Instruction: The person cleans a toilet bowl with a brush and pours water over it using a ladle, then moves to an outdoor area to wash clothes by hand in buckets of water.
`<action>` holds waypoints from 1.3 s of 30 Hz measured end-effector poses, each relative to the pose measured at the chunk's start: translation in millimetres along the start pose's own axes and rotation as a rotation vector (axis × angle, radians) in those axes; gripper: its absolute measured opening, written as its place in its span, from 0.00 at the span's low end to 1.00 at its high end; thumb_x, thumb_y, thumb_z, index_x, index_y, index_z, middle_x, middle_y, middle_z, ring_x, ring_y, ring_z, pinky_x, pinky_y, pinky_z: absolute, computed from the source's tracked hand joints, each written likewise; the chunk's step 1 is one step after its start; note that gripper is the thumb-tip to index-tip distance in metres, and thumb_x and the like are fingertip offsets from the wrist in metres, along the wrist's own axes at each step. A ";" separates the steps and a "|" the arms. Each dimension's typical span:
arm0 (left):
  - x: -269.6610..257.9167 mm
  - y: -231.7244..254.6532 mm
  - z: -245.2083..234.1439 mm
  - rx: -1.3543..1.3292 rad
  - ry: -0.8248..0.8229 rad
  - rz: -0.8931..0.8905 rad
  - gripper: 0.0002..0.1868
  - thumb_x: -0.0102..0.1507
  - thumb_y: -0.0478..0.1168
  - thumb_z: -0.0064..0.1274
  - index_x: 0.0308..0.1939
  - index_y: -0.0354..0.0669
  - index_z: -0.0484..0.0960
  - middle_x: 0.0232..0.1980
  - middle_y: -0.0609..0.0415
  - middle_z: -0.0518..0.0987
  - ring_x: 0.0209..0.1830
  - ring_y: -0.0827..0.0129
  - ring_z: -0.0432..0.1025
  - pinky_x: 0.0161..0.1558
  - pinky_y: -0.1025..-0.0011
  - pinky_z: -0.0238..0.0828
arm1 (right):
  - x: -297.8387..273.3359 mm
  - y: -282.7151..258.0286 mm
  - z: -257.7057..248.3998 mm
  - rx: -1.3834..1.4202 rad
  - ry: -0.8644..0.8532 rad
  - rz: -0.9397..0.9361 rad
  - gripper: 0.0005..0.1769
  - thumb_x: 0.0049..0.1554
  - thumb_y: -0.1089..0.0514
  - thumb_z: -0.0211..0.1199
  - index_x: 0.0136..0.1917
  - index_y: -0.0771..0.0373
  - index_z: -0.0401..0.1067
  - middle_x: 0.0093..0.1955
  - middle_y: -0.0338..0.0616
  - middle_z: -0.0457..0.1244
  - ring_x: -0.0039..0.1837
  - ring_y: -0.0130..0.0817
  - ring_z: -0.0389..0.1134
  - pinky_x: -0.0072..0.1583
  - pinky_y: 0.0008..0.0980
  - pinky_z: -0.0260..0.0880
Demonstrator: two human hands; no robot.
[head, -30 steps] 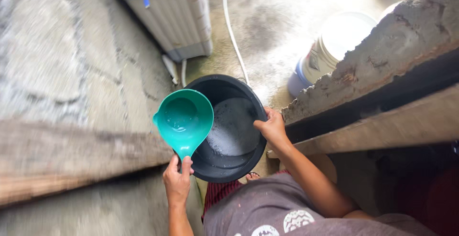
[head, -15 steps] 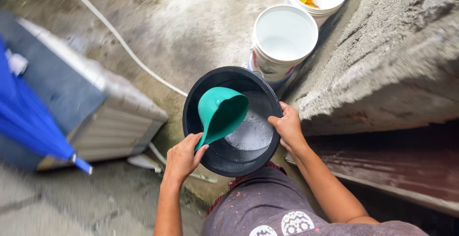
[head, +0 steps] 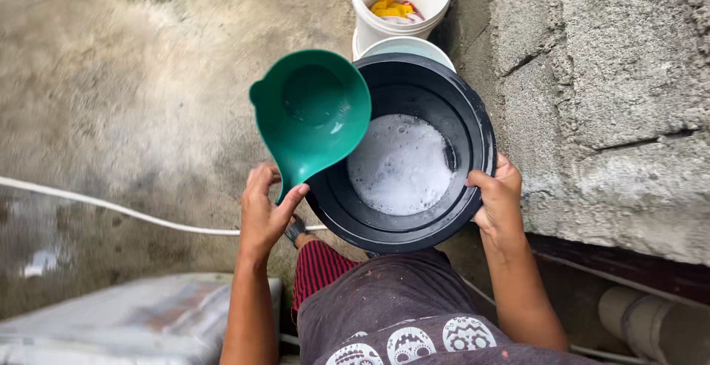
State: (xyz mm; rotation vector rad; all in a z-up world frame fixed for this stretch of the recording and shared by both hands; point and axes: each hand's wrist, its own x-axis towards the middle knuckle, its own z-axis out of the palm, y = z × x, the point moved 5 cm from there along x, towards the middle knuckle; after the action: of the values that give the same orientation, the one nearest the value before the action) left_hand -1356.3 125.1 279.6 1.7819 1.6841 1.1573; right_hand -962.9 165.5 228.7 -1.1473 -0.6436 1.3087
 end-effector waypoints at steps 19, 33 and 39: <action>381.6 -36.4 149.2 -0.892 -1.097 -0.232 0.30 0.63 0.41 0.57 0.66 0.33 0.69 0.59 0.49 0.78 0.57 0.67 0.72 0.61 0.72 0.67 | 4.3 58.6 101.3 0.221 0.870 -0.302 0.25 0.49 0.75 0.54 0.61 0.68 0.69 0.57 0.47 0.67 0.58 0.38 0.70 0.63 0.37 0.72; 753.2 -94.1 183.3 -0.733 -0.763 -0.026 0.22 0.64 0.35 0.58 0.61 0.31 0.75 0.52 0.52 0.79 0.50 0.71 0.72 0.57 0.72 0.68 | 384.2 -41.4 229.6 0.260 0.384 -0.255 0.22 0.60 0.66 0.55 0.68 0.69 0.66 0.63 0.48 0.67 0.62 0.34 0.70 0.64 0.38 0.72; 898.9 -144.0 261.4 -0.575 -0.736 0.171 0.23 0.63 0.30 0.59 0.61 0.31 0.73 0.52 0.50 0.78 0.50 0.70 0.72 0.55 0.74 0.69 | 582.6 14.2 235.0 0.138 0.503 -0.086 0.15 0.57 0.66 0.56 0.59 0.66 0.70 0.52 0.44 0.69 0.48 0.32 0.74 0.50 0.38 0.78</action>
State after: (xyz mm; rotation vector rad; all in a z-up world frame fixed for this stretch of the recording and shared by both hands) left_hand -1310.9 1071.0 269.0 1.6809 0.7005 0.7793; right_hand -1056.5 783.9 168.0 -1.2565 -0.2254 0.9224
